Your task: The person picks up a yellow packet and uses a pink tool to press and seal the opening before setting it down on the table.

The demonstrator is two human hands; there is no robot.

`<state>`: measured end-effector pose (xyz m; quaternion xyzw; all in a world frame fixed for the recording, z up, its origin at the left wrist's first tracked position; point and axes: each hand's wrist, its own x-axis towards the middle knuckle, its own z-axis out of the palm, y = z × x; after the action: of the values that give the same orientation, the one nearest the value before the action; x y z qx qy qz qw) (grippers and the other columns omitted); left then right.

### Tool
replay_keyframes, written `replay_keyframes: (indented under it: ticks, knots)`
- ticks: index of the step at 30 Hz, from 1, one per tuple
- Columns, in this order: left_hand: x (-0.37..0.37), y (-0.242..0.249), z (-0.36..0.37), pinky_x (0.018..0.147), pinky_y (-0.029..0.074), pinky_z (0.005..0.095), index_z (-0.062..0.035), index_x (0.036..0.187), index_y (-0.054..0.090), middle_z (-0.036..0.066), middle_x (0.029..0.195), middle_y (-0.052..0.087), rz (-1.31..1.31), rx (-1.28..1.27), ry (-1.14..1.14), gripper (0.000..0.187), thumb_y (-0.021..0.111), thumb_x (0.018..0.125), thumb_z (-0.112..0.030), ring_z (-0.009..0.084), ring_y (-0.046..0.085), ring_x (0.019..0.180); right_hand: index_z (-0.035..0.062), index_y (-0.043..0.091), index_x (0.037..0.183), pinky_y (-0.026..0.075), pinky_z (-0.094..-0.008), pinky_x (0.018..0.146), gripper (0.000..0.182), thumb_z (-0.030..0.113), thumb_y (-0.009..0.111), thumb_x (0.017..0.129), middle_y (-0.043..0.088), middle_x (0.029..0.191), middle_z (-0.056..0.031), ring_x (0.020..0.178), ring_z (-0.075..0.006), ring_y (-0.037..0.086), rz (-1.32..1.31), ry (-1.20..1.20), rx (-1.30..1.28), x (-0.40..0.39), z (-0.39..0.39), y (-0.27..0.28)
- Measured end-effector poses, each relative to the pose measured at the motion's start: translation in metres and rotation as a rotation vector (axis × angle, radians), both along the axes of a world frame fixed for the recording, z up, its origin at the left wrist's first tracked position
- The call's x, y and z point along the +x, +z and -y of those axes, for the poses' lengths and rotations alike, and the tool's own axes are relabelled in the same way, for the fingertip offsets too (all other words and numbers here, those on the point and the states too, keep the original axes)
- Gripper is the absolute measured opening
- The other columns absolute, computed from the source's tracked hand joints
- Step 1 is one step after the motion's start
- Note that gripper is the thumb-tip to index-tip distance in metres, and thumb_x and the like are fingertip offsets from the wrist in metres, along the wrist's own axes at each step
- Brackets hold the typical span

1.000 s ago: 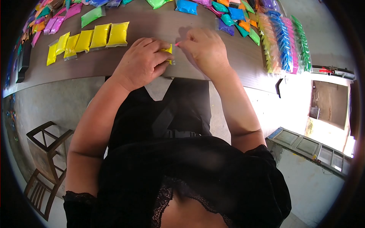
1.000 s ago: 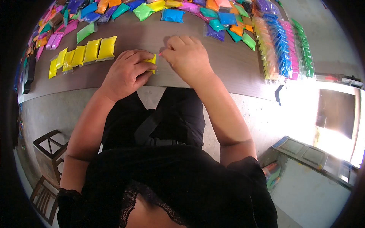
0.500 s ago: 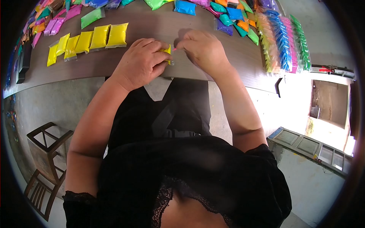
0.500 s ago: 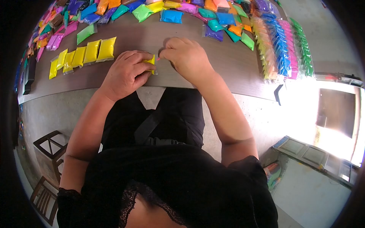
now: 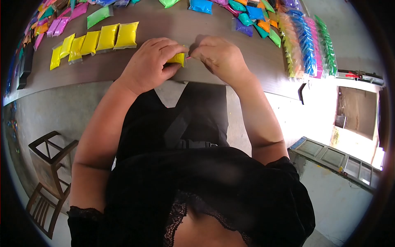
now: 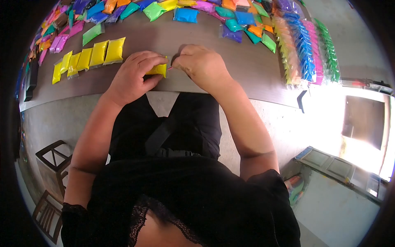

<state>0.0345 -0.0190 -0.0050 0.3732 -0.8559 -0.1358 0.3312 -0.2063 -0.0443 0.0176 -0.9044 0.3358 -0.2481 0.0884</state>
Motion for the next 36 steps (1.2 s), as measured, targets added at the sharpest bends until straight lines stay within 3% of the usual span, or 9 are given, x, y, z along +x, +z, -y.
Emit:
replay_keyframes:
  ticks: [4,6,12,29,36]
  knots:
    - [0.0,-0.002,0.0,0.1,0.048,0.0405,-0.0106,0.114,0.064,0.006,0.113,0.066,-0.012,-0.074,0.007,0.042,0.079,0.074,-0.01,0.0282,0.061,0.112,0.0216,0.071,0.092,0.052,-0.0388,0.07,0.016,0.011,0.067,0.081,0.061,0.087,-0.0008,0.088,-0.0249,0.063,0.033,-0.035,0.035,-0.001,-0.005,-0.001]
    - [0.001,-0.005,0.001,0.102,0.046,0.0417,-0.0075,0.107,0.065,0.007,0.119,0.064,0.015,-0.059,-0.019,0.035,0.078,0.075,-0.007,0.0299,0.059,0.117,0.0205,0.072,0.093,0.052,-0.0386,0.07,0.014,0.012,0.067,0.082,0.062,0.087,-0.0013,0.088,-0.0253,0.063,0.018,-0.073,0.063,-0.002,-0.009,0.003]
    - [0.0,-0.002,0.0,0.1,0.048,0.041,-0.0064,0.092,0.066,0.007,0.117,0.064,-0.017,-0.05,-0.046,0.022,0.078,0.074,-0.004,0.0283,0.06,0.115,0.0157,0.074,0.091,0.053,-0.0382,0.071,0.008,0.019,0.068,0.088,0.068,0.089,-0.0035,0.086,-0.0276,0.066,0.047,-0.261,0.185,0.002,-0.015,0.011]
    - [0.0,0.0,-0.003,0.101,0.047,0.0404,-0.0071,0.094,0.066,0.007,0.117,0.064,-0.006,-0.034,-0.042,0.022,0.077,0.075,-0.005,0.0277,0.06,0.115,0.0123,0.076,0.09,0.054,-0.0384,0.076,0.011,0.019,0.068,0.086,0.072,0.093,-0.0056,0.089,-0.0279,0.068,0.091,-0.385,0.446,0.016,-0.012,0.009]
    - [0.0,-0.001,-0.001,0.101,0.047,0.0409,-0.007,0.095,0.066,0.007,0.117,0.063,0.006,-0.055,-0.042,0.023,0.077,0.075,-0.005,0.0282,0.06,0.115,0.0081,0.076,0.094,0.053,-0.0322,0.073,0.012,0.015,0.073,0.085,0.072,0.089,-0.0068,0.078,-0.0213,0.067,0.258,-0.4,0.658,0.01,-0.009,-0.001]
